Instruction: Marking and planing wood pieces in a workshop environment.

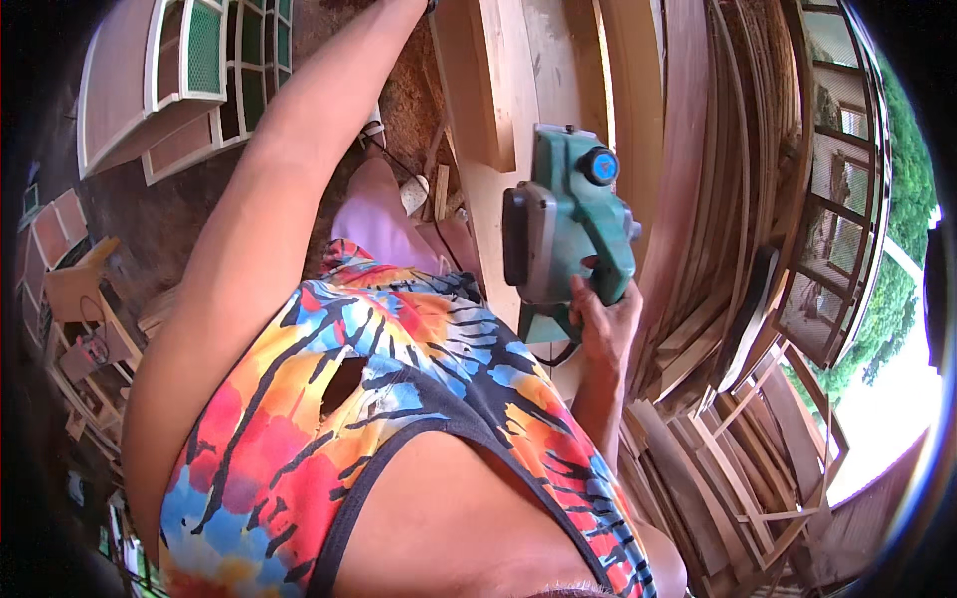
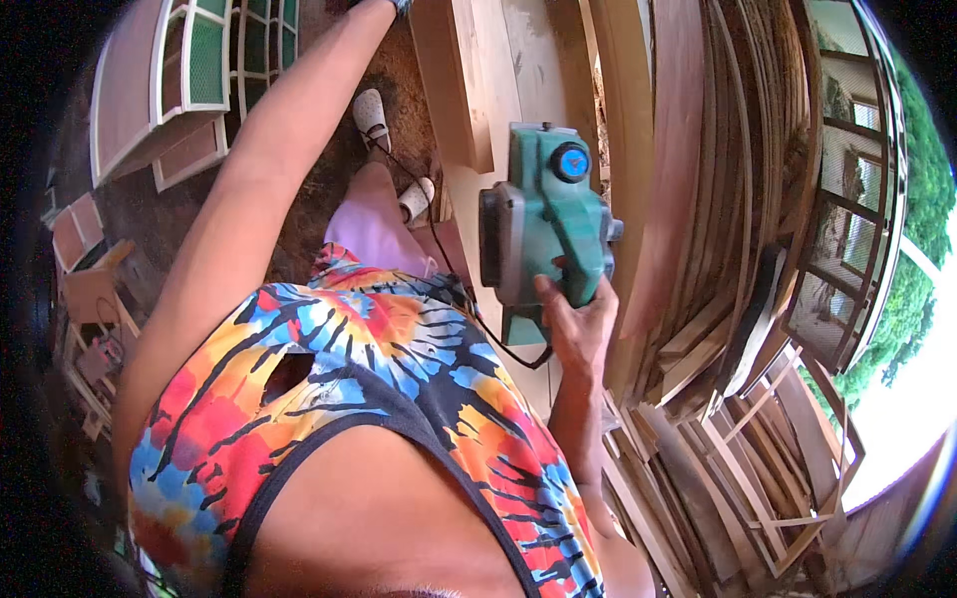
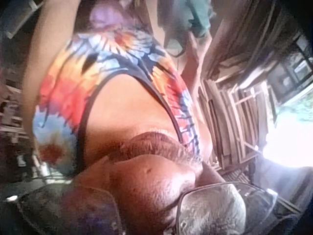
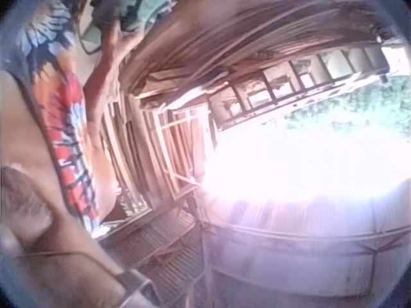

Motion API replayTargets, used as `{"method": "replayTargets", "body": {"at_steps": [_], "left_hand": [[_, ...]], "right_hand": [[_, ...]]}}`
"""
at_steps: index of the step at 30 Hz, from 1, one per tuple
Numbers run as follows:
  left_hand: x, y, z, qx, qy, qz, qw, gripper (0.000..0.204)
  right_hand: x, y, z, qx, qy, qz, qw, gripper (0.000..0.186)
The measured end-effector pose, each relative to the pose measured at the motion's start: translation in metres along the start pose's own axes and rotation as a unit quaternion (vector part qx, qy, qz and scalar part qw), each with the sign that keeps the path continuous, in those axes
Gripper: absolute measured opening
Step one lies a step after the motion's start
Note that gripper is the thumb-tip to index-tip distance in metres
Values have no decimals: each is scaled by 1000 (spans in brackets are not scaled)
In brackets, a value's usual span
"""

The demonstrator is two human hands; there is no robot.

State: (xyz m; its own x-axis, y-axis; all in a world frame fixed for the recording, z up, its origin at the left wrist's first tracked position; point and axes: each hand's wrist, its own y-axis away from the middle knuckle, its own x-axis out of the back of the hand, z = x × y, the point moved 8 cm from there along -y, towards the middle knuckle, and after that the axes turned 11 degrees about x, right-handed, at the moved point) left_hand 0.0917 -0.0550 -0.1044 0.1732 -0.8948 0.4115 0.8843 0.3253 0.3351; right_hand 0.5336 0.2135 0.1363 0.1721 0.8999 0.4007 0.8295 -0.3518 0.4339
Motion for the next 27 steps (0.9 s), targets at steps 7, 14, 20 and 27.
{"method": "replayTargets", "body": {"at_steps": [7, 14, 20, 27], "left_hand": [[22, 1, 17, 55, 37, 23, 998, 127], [30, 7, 23, 57, 40, 23, 997, 127], [32, 7, 23, 61, 43, 17, 997, 127], [30, 10, 26, 66, 40, 7, 997, 127]], "right_hand": [[-29, -3, 15, 55, 99, -78, 990, 28], [-59, -24, 17, 61, 119, -131, 982, 34], [-67, -35, 7, 65, 163, -147, 974, 34], [-73, -52, -5, 56, 164, -156, 972, 33]]}}
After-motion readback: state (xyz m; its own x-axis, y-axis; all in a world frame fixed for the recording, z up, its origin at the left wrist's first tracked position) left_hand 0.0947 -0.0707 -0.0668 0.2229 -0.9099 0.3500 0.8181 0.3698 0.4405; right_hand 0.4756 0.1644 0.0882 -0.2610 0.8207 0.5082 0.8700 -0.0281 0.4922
